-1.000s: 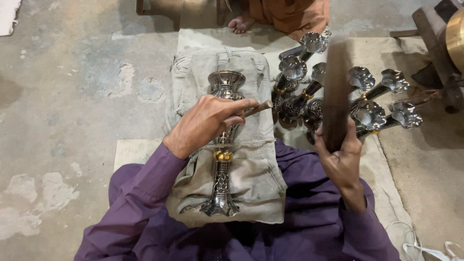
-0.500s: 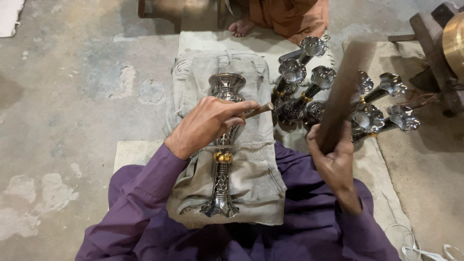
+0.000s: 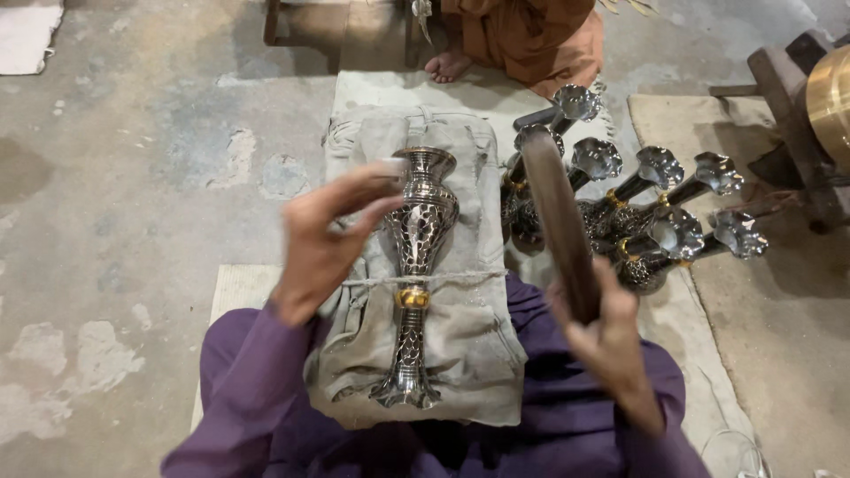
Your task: The person sits cross-legged on the floor holding a small punch against the surface of an engraved metal vase resting on a cloth pad, and repeatedly strikes the punch with a wooden mallet to chase the decoration, repositioning the punch around the vase body as they work.
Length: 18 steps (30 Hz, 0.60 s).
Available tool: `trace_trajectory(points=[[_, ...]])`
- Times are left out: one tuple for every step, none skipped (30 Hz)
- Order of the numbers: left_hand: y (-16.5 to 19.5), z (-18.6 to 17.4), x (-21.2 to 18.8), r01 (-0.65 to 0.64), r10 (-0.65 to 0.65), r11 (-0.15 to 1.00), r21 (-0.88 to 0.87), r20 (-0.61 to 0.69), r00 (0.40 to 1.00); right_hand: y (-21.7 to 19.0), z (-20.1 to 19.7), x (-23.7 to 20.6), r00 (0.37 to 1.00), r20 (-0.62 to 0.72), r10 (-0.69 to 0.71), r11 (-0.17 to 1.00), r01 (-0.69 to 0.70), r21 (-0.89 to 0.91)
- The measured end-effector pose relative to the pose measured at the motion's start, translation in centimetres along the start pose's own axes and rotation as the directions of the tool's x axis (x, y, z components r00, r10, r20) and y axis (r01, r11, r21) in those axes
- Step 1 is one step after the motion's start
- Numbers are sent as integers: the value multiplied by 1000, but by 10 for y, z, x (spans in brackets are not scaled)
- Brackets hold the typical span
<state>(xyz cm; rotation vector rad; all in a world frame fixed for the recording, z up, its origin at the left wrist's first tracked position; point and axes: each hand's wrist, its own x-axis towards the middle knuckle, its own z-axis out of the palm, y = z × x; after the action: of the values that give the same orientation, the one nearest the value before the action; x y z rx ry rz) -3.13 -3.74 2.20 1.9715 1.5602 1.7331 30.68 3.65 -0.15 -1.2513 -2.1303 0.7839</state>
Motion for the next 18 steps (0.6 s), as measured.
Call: trace_trajectory(points=[[2,-3,-10,59,-69,990,-131,-73,995,-6,4,-9,997,48,-66,989,59,132],[5,-4,-23,108,-147,959,-264,-132,980,-12,9,-21,987,87,-134,958,106,266],[9,-5,-37,145,-230,908,-393,-178,957,-18,17,-27,949,153,-275,920,213,328],[15,-3,-54,432,-496,844,-318,-155,854,-23,24,-32,888,207,-412,865,309,395],[23,0,-72,683,-720,691,-235,-152,677,-29,32,-43,859,284,-427,877,317,360],[30,5,-87,615,-719,646,-453,-90,689,-35,41,-54,826,361,-434,889,325,324],[36,12,-100,524,-706,554,-647,-31,708,-40,46,-61,794,409,-451,889,356,289],[41,21,-112,488,-693,513,-706,-5,721,-44,50,-67,758,459,-463,886,388,254],[45,31,-121,451,-679,468,-760,18,734,-47,53,-70,719,508,-473,879,421,223],[46,38,-128,411,-662,419,-810,37,749,-50,56,-71,723,474,-503,860,473,190],[47,45,-134,407,-676,395,-824,39,736,-52,59,-72,723,442,-531,839,522,156],[49,52,-138,402,-689,371,-837,42,724,-54,61,-73,720,410,-560,815,567,118],[49,58,-140,394,-699,348,-851,45,714,-56,64,-73,724,400,-561,813,572,106],[48,62,-142,387,-702,357,-850,30,712,-58,66,-74,728,391,-562,812,576,94],[48,66,-143,380,-705,365,-850,14,709,-59,68,-75,732,382,-563,810,581,82],[47,68,-144,374,-708,373,-849,0,707,-59,70,-76,715,378,-588,785,617,54],[46,69,-145,371,-695,383,-846,1,719,-59,72,-78,698,373,-611,759,650,26],[45,68,-147,369,-681,392,-843,4,732,-59,75,-81,682,370,-632,733,680,-1]])
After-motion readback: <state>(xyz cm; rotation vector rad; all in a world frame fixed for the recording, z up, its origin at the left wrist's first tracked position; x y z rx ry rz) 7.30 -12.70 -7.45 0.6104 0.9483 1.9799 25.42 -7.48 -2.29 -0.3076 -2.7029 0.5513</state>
